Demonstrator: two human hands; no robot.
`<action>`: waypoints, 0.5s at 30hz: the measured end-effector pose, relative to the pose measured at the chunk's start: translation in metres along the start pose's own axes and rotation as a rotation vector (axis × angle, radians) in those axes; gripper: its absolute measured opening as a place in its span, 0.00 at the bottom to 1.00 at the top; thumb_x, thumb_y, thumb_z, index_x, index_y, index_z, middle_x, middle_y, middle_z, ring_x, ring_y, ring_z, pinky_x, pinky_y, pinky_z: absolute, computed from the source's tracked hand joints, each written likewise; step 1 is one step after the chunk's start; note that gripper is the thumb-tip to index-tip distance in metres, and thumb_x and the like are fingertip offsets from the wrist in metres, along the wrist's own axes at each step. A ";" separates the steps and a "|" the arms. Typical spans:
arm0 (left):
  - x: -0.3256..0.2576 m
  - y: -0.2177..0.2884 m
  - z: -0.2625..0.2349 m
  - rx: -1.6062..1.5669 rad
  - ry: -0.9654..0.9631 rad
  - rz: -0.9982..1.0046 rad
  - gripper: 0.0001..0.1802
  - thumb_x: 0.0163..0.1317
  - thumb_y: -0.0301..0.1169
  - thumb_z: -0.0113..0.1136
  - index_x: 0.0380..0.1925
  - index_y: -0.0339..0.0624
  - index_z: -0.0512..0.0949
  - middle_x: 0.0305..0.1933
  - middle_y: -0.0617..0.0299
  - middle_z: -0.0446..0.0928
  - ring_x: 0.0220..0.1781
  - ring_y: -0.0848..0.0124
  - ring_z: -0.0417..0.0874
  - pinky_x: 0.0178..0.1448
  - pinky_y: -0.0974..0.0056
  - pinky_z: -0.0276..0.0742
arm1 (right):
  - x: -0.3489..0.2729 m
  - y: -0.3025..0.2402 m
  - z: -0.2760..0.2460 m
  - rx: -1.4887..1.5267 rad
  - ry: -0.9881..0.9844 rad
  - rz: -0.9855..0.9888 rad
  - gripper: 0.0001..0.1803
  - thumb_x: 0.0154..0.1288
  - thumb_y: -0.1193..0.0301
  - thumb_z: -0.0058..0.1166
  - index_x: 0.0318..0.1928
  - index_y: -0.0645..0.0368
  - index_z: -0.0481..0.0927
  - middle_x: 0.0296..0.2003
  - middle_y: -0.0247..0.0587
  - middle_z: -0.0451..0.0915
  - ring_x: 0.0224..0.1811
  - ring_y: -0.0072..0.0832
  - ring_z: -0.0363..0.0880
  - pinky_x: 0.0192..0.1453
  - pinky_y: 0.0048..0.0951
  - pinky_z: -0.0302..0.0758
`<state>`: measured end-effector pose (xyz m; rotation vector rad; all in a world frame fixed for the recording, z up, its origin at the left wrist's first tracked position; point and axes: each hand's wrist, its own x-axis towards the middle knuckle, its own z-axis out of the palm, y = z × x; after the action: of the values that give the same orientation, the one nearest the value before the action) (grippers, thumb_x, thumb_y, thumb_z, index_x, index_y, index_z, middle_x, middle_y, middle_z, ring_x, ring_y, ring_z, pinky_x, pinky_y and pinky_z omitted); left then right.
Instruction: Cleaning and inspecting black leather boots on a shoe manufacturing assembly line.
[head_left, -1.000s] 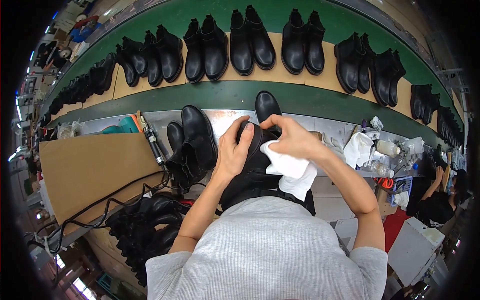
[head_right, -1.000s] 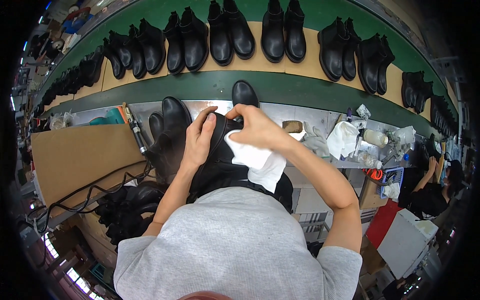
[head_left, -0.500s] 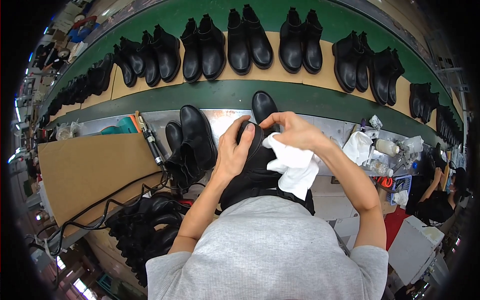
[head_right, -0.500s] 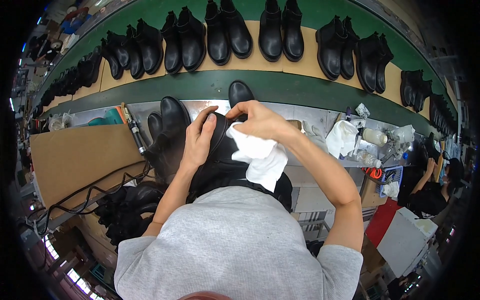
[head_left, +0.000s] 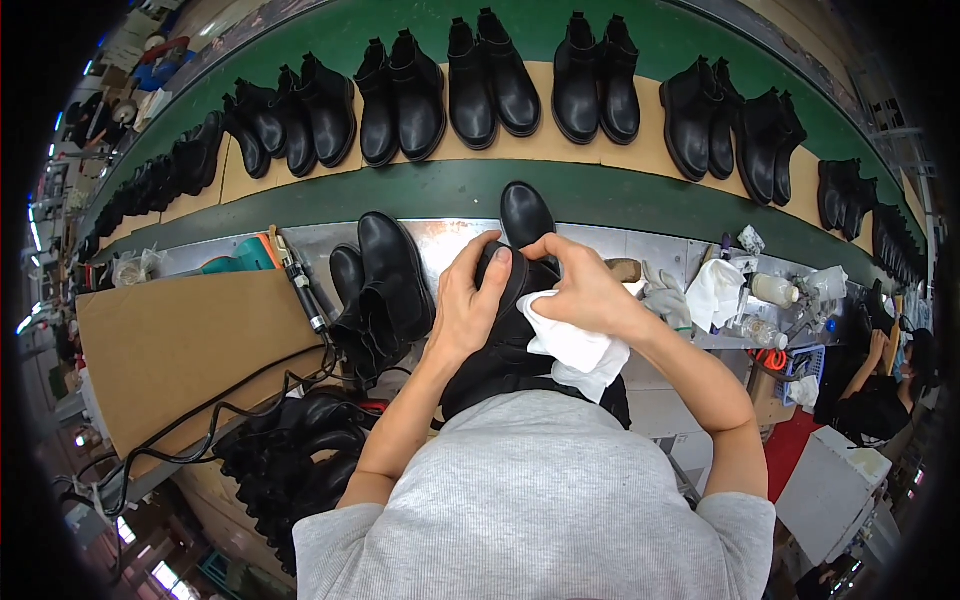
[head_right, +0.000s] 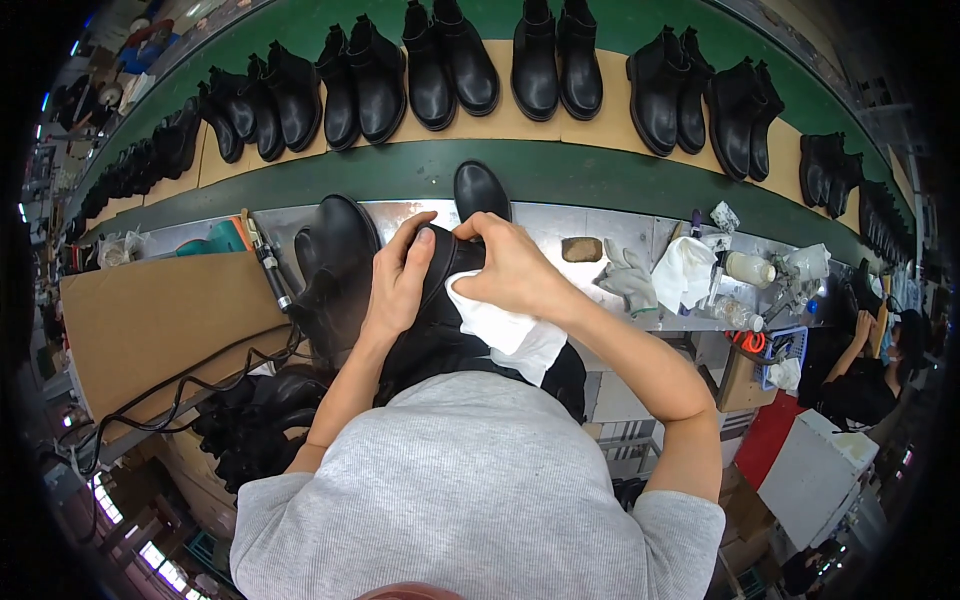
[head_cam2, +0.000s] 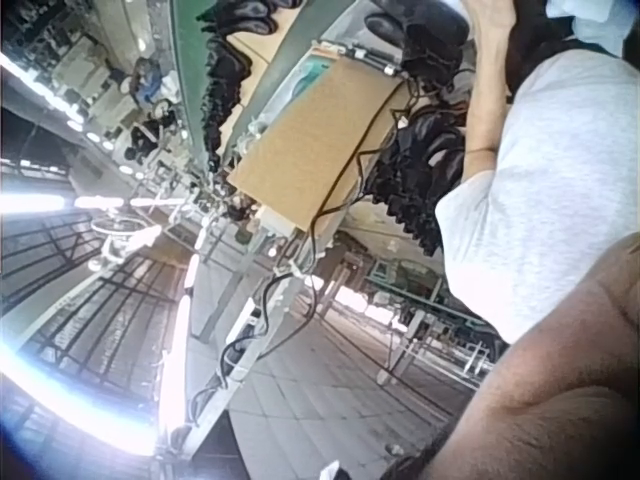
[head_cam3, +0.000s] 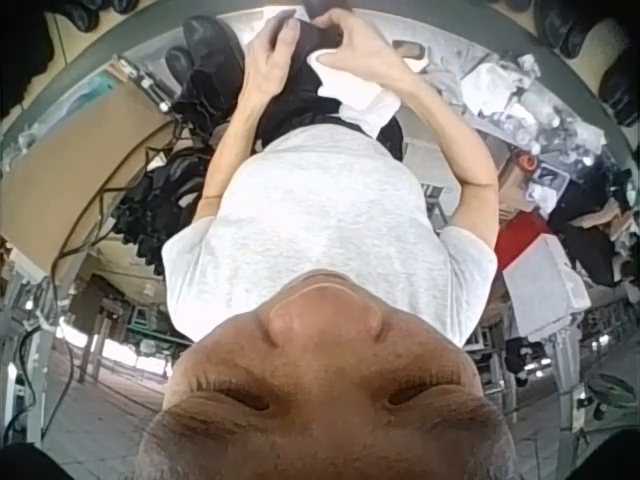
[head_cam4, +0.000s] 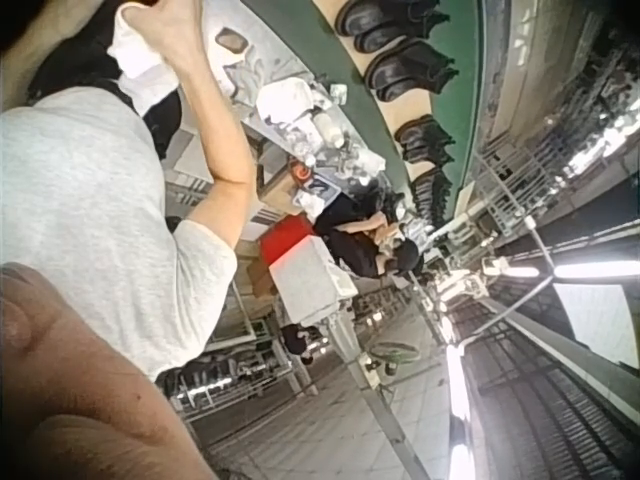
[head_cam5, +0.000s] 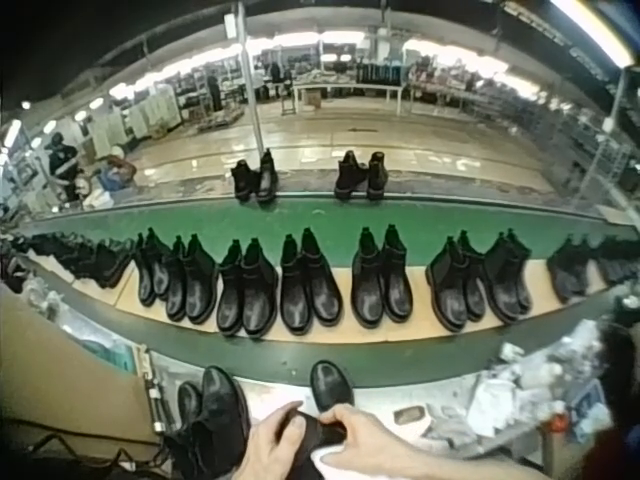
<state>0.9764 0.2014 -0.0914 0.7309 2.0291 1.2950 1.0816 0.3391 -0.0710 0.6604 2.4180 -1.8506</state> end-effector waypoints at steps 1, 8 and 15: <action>0.000 -0.002 0.001 -0.001 0.013 0.021 0.28 0.62 0.46 0.49 0.48 0.29 0.72 0.40 0.41 0.77 0.44 0.56 0.79 0.52 0.61 0.71 | 0.001 -0.003 -0.005 0.063 -0.077 0.145 0.21 0.47 0.77 0.57 0.46 0.66 0.74 0.34 0.36 0.78 0.26 0.15 0.74 0.27 0.18 0.70; 0.002 0.003 0.001 0.003 -0.004 0.041 0.27 0.62 0.45 0.49 0.48 0.29 0.72 0.41 0.42 0.77 0.44 0.56 0.79 0.51 0.61 0.71 | 0.010 0.011 -0.016 0.336 -0.150 0.250 0.19 0.50 0.75 0.56 0.45 0.67 0.76 0.31 0.37 0.79 0.27 0.16 0.75 0.29 0.19 0.72; 0.003 0.003 0.004 0.003 0.002 0.043 0.26 0.62 0.44 0.49 0.48 0.29 0.72 0.40 0.41 0.77 0.44 0.55 0.79 0.52 0.60 0.70 | 0.013 0.017 -0.017 0.359 -0.171 0.318 0.22 0.48 0.75 0.57 0.47 0.67 0.74 0.33 0.38 0.78 0.26 0.16 0.73 0.28 0.19 0.69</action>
<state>0.9777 0.2073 -0.0910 0.7781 2.0276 1.3177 1.0796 0.3626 -0.0853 0.8097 1.7718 -2.1120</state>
